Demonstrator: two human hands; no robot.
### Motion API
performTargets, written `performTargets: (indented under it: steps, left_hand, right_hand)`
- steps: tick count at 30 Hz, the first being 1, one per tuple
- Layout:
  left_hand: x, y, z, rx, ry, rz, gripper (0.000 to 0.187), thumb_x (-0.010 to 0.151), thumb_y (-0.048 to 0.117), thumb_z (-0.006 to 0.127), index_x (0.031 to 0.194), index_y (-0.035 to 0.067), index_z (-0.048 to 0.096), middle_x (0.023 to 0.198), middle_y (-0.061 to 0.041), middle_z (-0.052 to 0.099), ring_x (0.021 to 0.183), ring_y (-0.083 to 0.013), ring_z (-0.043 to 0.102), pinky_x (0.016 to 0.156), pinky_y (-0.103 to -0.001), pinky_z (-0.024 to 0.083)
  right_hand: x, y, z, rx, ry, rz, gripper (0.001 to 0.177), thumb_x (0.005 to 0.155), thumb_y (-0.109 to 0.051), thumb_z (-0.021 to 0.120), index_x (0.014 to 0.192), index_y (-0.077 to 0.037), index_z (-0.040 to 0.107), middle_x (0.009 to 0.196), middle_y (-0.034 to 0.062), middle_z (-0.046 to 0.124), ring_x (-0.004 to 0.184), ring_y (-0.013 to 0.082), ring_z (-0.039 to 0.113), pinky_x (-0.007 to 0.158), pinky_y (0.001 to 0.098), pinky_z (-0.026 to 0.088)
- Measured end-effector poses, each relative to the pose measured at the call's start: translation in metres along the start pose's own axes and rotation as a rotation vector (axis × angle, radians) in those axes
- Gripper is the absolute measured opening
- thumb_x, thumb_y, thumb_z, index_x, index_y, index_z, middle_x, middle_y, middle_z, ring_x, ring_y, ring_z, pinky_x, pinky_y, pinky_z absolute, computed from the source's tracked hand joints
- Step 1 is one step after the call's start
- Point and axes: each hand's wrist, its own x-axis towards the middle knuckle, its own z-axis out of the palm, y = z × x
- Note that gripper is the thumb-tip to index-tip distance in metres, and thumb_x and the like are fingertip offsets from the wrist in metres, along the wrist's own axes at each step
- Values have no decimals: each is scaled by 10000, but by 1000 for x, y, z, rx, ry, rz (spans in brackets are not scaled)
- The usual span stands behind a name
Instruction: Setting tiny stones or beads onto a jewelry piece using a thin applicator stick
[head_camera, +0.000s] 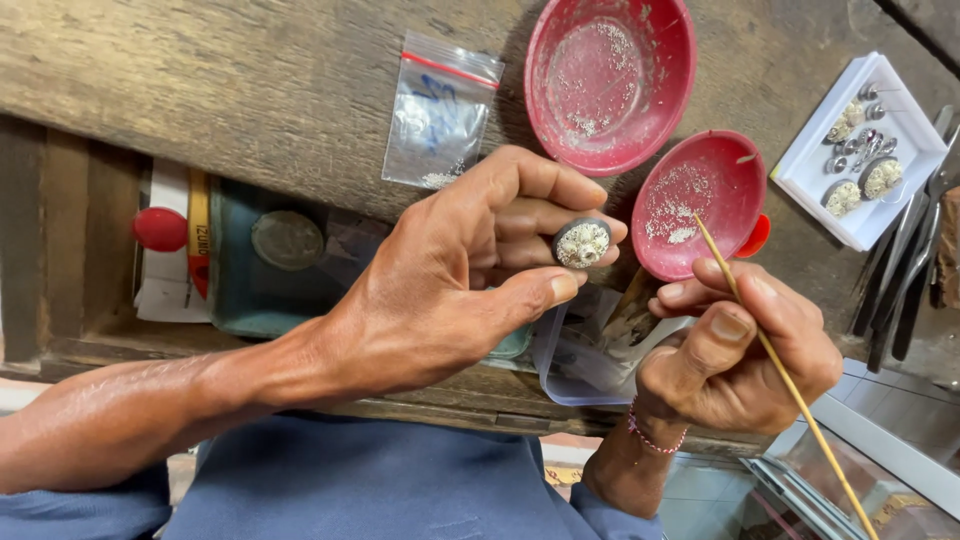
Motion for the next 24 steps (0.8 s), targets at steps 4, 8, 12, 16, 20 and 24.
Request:
performTargets:
  steps: [4,8,12,16,20,24]
  left_hand:
    - [1,2,0,-6,-11,7,335,948,-26,615,1269,31,536,1236,-116,727,1146,-146,716,1044,-268,580]
    - [1,2,-1,-17,-8,9,330,960,-32,613,1273,31,532,1245,-118,720,1162,-147,710,1048,-262,573]
    - [1,1,-2,-16,-21,11,341,959,-20,626,1283,27,533,1254,-115,709,1158,-134,691,1038,-262,568]
    - [2,3,-1,3,-23,6,340,952,-20,635,1274,31,535,1255,-121,706,1159,-138,692,1022,-256,578]
    - [3,4,-1,51,-12,-1,333,952,3,640,1272,33,553,1206,-90,724,1082,-99,689,947,-234,571]
    - [3,3,1,25,-11,-3,325,961,-8,624,1275,21,547,1203,-89,707,1122,-105,675,987,-243,574]
  right_hand:
    - [0,4,-2,-21,-24,-23,152,1149,-165,514,1225,-34,507,965,287,596,600,248,604,563,285,490]
    - [0,3,-1,-33,-30,-25,135,1154,-169,511,1232,-60,512,959,268,591,615,252,607,582,294,478]
    - [1,3,-1,2,-11,3,134,1147,-171,524,1226,-64,509,963,271,581,611,261,599,564,300,472]
    - [2,2,4,59,69,55,185,1133,-210,553,1191,-44,495,989,292,571,586,285,582,511,311,482]
    - [6,6,3,35,92,-1,272,1141,-293,530,1144,-29,467,924,277,553,546,293,574,490,321,463]
    - [15,10,4,-5,134,-81,311,1149,-319,506,1093,-27,413,845,295,543,506,293,549,482,331,431]
